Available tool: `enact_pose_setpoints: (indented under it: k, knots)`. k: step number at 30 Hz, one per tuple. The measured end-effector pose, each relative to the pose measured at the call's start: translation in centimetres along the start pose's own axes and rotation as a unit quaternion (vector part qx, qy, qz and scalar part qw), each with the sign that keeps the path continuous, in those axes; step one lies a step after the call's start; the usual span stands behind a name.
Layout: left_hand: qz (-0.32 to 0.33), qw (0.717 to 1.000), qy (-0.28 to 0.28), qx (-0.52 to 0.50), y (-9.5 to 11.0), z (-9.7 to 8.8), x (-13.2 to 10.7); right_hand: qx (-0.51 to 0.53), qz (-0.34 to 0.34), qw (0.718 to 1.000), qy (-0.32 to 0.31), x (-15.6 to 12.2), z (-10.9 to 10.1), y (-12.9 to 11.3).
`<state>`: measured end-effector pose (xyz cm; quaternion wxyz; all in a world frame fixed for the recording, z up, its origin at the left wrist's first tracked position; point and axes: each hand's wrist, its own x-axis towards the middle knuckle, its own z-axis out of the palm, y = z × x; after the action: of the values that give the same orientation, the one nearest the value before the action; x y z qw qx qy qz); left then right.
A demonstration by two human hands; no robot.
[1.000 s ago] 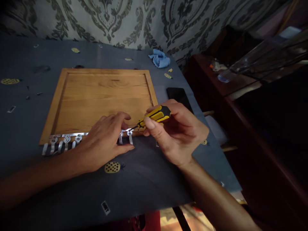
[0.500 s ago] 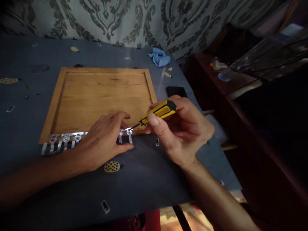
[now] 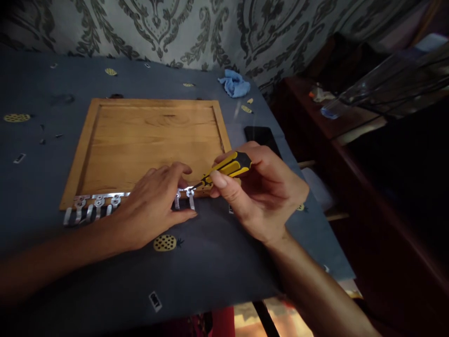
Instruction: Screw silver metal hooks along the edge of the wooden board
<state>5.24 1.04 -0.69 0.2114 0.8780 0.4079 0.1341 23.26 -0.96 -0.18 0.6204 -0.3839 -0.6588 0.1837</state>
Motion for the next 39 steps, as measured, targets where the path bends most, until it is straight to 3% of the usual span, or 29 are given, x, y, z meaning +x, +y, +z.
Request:
enact_pose_setpoints:
  k: [5,18,39]
  knots:
    - [0.008,1.000,0.008,0.005,-0.1,0.0,-0.1,-0.049,-0.020,0.998,-0.021,-0.1,-0.1,-0.5]
    - [0.001,1.000,0.003,0.004,0.0,0.0,-0.1,-0.079,0.010,0.993,-0.084,0.2,-0.7,-1.0]
    - [-0.003,1.000,0.003,0.003,0.0,0.0,-0.1,-0.079,0.013,0.993,-0.082,0.3,-0.6,-0.9]
